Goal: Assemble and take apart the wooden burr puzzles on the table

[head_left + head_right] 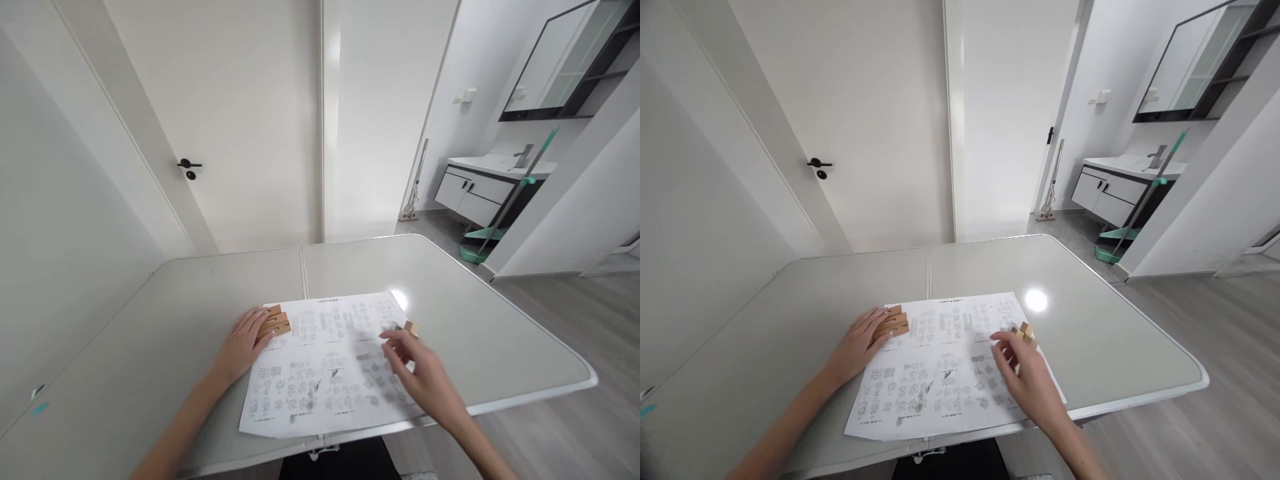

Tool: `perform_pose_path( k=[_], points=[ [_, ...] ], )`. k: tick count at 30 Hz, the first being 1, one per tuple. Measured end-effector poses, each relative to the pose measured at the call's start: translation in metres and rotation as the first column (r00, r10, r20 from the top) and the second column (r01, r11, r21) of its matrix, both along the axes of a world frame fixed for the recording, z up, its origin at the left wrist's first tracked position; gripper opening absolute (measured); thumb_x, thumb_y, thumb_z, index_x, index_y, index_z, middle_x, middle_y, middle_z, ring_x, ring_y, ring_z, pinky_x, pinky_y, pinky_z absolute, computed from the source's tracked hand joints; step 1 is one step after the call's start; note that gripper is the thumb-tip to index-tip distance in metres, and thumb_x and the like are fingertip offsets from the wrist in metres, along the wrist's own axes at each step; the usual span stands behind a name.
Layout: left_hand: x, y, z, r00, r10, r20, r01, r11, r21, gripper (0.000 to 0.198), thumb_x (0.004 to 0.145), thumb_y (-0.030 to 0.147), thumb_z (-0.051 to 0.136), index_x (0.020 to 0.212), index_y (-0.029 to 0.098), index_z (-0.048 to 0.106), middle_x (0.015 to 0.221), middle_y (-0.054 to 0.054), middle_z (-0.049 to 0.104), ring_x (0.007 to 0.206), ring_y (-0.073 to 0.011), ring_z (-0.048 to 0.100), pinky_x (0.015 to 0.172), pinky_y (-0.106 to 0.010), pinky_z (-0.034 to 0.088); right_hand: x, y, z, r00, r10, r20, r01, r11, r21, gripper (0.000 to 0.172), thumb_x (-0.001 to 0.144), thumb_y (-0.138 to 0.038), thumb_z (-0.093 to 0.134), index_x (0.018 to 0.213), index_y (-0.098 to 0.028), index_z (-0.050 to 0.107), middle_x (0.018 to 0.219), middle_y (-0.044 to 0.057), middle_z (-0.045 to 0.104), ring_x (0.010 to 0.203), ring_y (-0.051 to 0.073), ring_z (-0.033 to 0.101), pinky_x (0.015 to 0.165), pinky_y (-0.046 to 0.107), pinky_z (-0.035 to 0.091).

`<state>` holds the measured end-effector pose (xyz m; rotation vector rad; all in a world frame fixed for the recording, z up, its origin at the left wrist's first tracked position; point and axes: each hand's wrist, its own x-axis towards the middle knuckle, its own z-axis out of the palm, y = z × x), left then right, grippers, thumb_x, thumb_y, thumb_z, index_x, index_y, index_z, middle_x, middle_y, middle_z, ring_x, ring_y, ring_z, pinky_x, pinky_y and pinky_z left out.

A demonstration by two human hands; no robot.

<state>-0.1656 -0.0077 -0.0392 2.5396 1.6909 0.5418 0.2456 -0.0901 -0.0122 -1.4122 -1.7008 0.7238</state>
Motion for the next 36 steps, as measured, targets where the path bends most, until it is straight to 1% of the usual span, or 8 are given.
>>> perform_pose_path(
  k=[5, 8, 14, 20, 24, 28, 32, 36],
  points=[
    [0.003, -0.007, 0.005, 0.999, -0.01, 0.038, 0.009, 1.0, 0.022, 0.048, 0.105, 0.046, 0.045, 0.147, 0.025, 0.048, 0.154, -0.008, 0.053, 0.147, -0.0294, 0.042, 0.121, -0.054, 0.035, 0.053, 0.001, 0.002, 0.965, -0.261, 0.034, 0.26, 0.965, 0.008, 0.041, 0.098, -0.06, 0.047, 0.107, -0.024, 0.064, 0.075, 0.004, 0.067, 0.058, 0.019, 0.057, 0.055, 0.03, 0.047],
    [0.013, -0.013, 0.014, 0.998, -0.034, 0.055, 0.033, 0.999, 0.021, 0.043, 0.105, 0.044, 0.043, 0.145, 0.029, 0.05, 0.154, -0.005, 0.053, 0.147, -0.0279, 0.042, 0.121, -0.053, 0.037, 0.072, 0.006, -0.004, 0.94, -0.31, 0.145, 0.315, 0.949, -0.009, 0.042, 0.098, -0.062, 0.045, 0.107, -0.025, 0.064, 0.069, 0.001, 0.065, 0.055, 0.019, 0.055, 0.056, 0.03, 0.046],
    [0.056, -0.025, 0.028, 0.984, -0.152, 0.09, 0.151, 0.988, 0.022, 0.033, 0.107, 0.041, 0.044, 0.134, 0.029, 0.059, 0.148, -0.005, 0.057, 0.145, -0.0289, 0.043, 0.12, -0.055, 0.037, 0.064, 0.011, -0.022, 0.92, -0.262, 0.292, 0.305, 0.946, -0.111, 0.049, 0.094, -0.069, 0.046, 0.112, -0.025, 0.058, 0.077, 0.002, 0.073, 0.064, 0.023, 0.067, 0.057, 0.031, 0.044],
    [0.112, -0.045, 0.028, 0.947, -0.204, 0.249, 0.225, 0.973, -0.058, 0.028, 0.106, 0.04, 0.047, 0.125, 0.029, 0.065, 0.144, -0.006, 0.059, 0.143, -0.0306, 0.044, 0.118, -0.055, 0.04, 0.048, 0.016, -0.027, 0.863, -0.296, 0.409, 0.376, 0.917, -0.131, 0.047, 0.1, -0.063, 0.037, 0.083, -0.026, 0.061, 0.085, 0.006, 0.077, 0.07, 0.025, 0.07, 0.056, 0.03, 0.039],
    [0.149, -0.055, 0.032, 0.85, -0.098, 0.517, 0.262, 0.931, -0.254, 0.035, 0.104, 0.048, 0.049, 0.134, 0.033, 0.06, 0.143, -0.008, 0.06, 0.135, -0.0311, 0.053, 0.112, -0.054, 0.046, 0.031, 0.013, -0.009, 0.955, -0.21, 0.208, 0.236, 0.965, -0.113, 0.048, 0.101, -0.064, 0.037, 0.081, -0.026, 0.059, 0.069, 0.002, 0.071, 0.06, 0.022, 0.065, 0.061, 0.031, 0.044],
    [0.174, -0.053, 0.048, 0.691, 0.116, 0.713, 0.38, 0.781, -0.495, 0.059, 0.099, 0.056, 0.057, 0.15, 0.031, 0.045, 0.154, -0.013, 0.052, 0.139, -0.0339, 0.051, 0.109, -0.051, 0.048, -0.001, 0.003, 0.024, 0.997, -0.072, -0.039, 0.066, 0.99, -0.125, 0.05, 0.1, -0.067, 0.039, 0.085, -0.024, 0.059, 0.068, 0.001, 0.067, 0.055, 0.018, 0.058, 0.057, 0.029, 0.043],
    [0.187, -0.047, 0.069, 0.521, 0.151, 0.84, 0.533, 0.711, -0.458, 0.062, 0.095, 0.061, 0.061, 0.146, 0.026, 0.054, 0.15, -0.013, 0.056, 0.141, -0.0332, 0.05, 0.116, -0.049, 0.041, -0.029, -0.005, 0.042, 0.981, -0.011, -0.196, -0.013, 0.993, -0.117, 0.05, 0.1, -0.068, 0.041, 0.086, -0.024, 0.059, 0.068, 0.001, 0.064, 0.056, 0.017, 0.056, 0.055, 0.028, 0.043],
    [0.188, -0.046, 0.081, 0.465, 0.127, 0.876, 0.575, 0.71, -0.408, 0.051, 0.093, 0.054, 0.067, 0.134, 0.024, 0.065, 0.131, -0.012, 0.07, 0.126, -0.0337, 0.062, 0.109, -0.05, 0.047, -0.04, -0.007, 0.043, 0.95, 0.024, -0.311, -0.071, 0.987, -0.142, 0.05, 0.101, -0.067, 0.041, 0.091, -0.023, 0.061, 0.073, 0.001, 0.065, 0.058, 0.016, 0.056, 0.055, 0.027, 0.044]
  ],
)
